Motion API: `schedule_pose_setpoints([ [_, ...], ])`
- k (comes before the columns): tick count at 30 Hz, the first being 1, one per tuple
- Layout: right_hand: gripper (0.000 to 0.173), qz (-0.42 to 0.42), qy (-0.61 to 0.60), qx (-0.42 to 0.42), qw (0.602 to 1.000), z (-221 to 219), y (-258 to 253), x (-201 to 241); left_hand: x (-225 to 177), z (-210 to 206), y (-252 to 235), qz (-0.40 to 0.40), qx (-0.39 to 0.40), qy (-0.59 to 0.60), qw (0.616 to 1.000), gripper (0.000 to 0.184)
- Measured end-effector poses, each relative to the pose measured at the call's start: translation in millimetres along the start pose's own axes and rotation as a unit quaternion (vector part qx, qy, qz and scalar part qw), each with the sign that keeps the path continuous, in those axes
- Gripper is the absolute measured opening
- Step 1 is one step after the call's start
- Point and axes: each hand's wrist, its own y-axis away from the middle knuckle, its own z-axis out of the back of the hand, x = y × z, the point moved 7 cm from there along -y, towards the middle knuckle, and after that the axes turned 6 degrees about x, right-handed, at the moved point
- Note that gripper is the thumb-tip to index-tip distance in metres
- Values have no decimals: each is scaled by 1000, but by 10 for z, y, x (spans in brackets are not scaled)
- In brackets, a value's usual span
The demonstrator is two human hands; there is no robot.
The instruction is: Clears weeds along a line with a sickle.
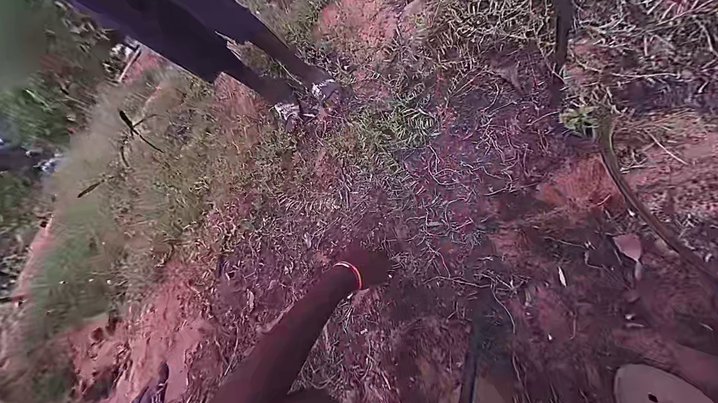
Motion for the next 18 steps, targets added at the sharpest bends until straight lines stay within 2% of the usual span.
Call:
schedule_pose_setpoints([
  [2,50,-34,-54,-97,993,174,141,-358,5,-21,-170,-24,3,1,1000,44],
  [4,46,-93,-113,-151,978,311,322,-703,82,-76,-292,-28,5,5,1000,44],
  [7,46,-168,-230,-229,931,362,577,-1145,212,-152,-438,-19,24,-8,1000,45],
  [9,41,-184,-285,-275,899,351,703,-1244,235,-174,-513,-17,26,-15,999,43],
  [11,40,-169,-323,-296,883,350,691,-1182,170,-87,-548,-25,16,-27,999,41],
  [13,42,-131,-298,-280,903,386,572,-978,-1,28,-526,-31,12,-50,998,42],
  [16,42,-37,-265,-222,938,423,199,-509,-305,265,-503,-73,-17,-104,992,43],
  [18,34,16,-308,-152,939,381,-105,-129,-508,446,-480,-102,-45,-153,982,42],
])
